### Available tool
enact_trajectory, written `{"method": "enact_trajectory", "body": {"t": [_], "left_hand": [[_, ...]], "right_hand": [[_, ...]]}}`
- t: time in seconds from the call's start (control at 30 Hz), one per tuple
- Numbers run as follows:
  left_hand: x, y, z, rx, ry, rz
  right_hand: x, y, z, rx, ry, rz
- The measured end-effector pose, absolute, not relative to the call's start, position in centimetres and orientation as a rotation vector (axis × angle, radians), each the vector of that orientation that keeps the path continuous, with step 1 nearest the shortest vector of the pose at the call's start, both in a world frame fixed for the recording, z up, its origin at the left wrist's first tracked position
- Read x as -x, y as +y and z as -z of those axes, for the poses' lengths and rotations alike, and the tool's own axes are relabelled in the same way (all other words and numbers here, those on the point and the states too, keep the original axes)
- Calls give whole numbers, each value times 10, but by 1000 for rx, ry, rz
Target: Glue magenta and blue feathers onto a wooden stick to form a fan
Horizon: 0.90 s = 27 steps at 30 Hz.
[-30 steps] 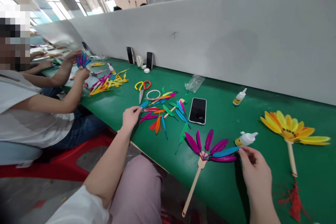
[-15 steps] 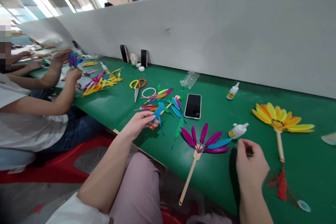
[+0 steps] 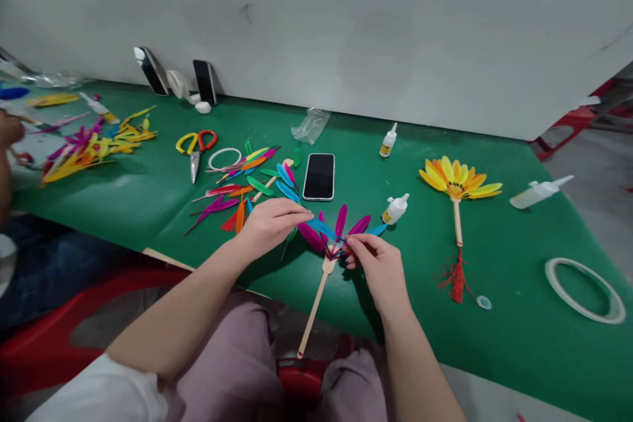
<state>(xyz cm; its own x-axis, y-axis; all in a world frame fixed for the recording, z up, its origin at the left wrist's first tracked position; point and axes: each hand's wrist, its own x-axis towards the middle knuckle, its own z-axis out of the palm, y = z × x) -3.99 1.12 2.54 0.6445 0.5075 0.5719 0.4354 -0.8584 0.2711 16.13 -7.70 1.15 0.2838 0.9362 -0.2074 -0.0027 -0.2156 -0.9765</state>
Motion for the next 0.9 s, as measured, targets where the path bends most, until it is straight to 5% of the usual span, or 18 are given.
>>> {"method": "enact_trajectory", "body": {"t": [0.4, 0.9], "left_hand": [[40, 16, -24, -1644, 1144, -977], [39, 22, -17, -1828, 1128, -788]], "right_hand": [[-139, -77, -13, 1483, -869, -1097], [-172, -82, -17, 1659, -957, -788]]}}
